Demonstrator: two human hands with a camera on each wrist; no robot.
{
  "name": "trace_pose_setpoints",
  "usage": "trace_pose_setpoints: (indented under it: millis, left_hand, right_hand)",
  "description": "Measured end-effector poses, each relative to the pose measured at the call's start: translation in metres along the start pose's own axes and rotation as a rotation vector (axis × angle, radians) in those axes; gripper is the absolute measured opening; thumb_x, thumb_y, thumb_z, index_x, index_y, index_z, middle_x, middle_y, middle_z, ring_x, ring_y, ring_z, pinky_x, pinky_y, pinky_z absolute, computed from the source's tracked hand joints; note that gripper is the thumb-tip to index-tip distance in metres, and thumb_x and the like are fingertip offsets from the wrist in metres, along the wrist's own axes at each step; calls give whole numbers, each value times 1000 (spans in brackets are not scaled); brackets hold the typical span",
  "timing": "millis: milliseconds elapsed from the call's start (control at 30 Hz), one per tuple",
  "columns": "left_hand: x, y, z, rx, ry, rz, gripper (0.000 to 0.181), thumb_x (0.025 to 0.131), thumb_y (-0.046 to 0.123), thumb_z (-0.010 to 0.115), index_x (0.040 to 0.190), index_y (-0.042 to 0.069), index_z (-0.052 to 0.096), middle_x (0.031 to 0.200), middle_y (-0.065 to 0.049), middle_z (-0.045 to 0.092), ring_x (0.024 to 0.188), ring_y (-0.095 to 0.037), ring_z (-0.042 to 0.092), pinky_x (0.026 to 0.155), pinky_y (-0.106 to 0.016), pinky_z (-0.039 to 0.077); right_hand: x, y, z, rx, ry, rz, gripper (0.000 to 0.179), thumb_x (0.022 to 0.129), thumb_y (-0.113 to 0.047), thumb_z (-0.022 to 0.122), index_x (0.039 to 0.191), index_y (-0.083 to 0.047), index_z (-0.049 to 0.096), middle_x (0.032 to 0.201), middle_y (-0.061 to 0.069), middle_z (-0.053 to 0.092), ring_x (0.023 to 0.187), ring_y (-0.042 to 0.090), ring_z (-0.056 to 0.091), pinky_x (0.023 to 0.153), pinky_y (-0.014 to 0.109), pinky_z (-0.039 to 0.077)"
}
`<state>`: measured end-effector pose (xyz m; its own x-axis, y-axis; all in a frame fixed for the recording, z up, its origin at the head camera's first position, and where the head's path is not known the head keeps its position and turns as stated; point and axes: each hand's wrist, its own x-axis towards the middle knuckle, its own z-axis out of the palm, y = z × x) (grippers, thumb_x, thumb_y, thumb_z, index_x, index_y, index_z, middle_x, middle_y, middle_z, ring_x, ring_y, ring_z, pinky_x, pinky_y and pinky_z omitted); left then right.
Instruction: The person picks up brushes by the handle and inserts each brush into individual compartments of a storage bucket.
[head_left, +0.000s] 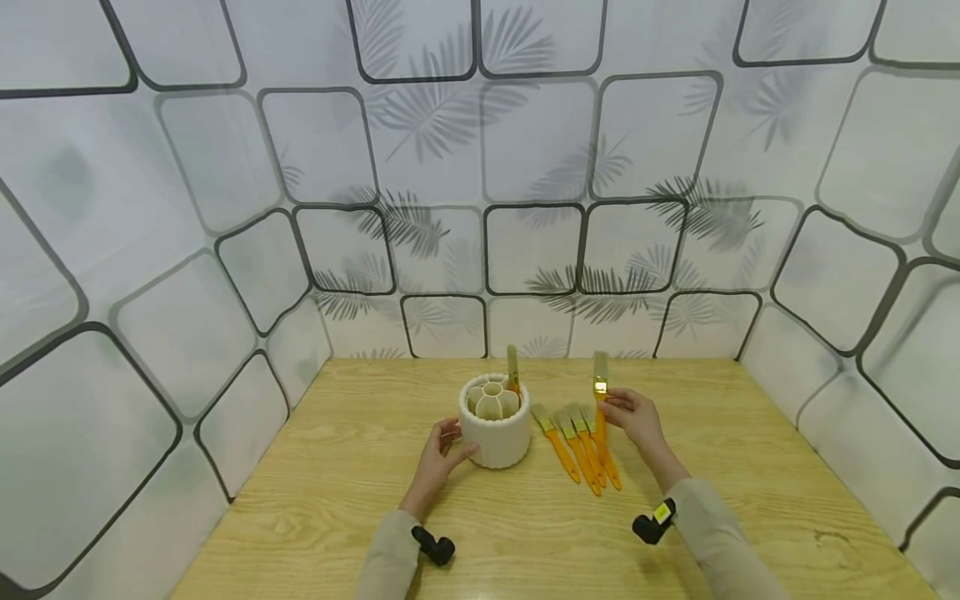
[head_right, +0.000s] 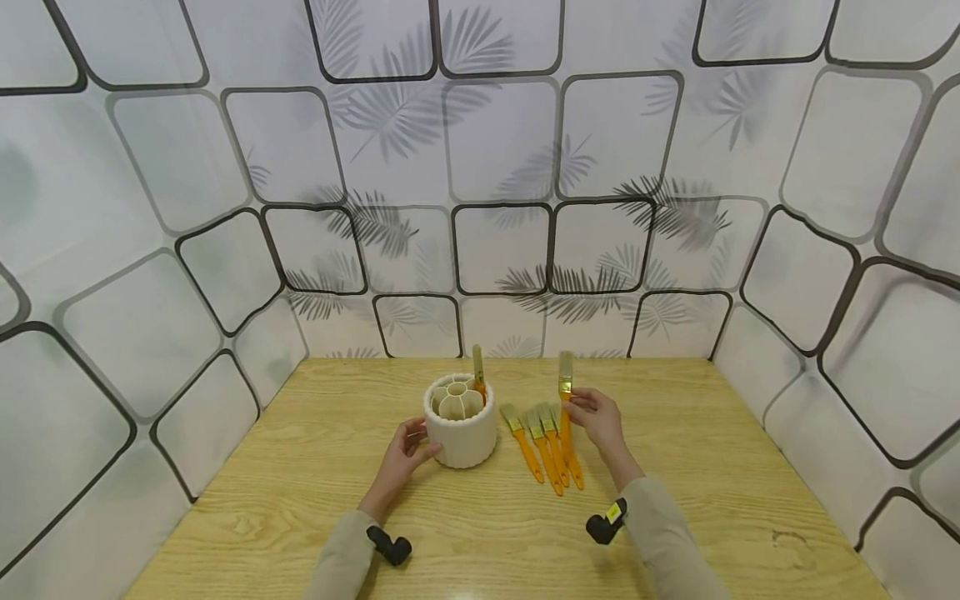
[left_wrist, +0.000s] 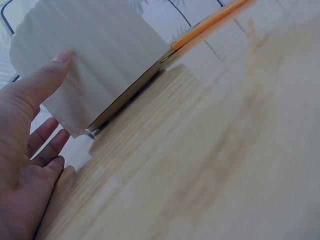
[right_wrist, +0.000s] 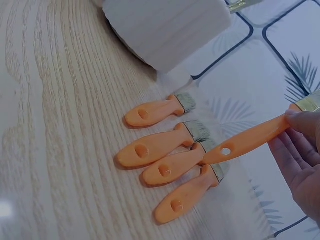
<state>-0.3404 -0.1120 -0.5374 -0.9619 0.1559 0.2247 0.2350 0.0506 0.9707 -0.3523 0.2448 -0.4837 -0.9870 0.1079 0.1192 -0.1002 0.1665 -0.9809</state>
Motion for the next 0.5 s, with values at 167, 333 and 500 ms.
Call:
trace_pose_setpoints:
  millis: [167,333,500]
  left_hand:
    - [-3,9,1,11,-1,-4,60,83,12,70,132,0,38,122,-20,46,119,-37,44,109,-51,27]
    - [2,-7,1,46,29,-6,62,82,19,72,133,5,40,119,-15,48,116,-33,47,108,-49,30]
    - [5,-19,1,80,43,-15,66,82,26,71,136,8,39,121,-12,49,116,-29,48,108,-46,31]
  right_hand:
    - [2,-2,1,0,-2,-12,46,88,-14,64,126,7,49,105,11,61,79,0,61,85,39,53]
    - [2,-4,3,-5,-4,-14,46,88,-13,64,127,6,48,108,14,59,79,-1,61,87,43,51]
    - [3,-6,5,28,-3,-24,46,87,-11,65,126,7,48,101,5,61,79,-1,60,87,41,51]
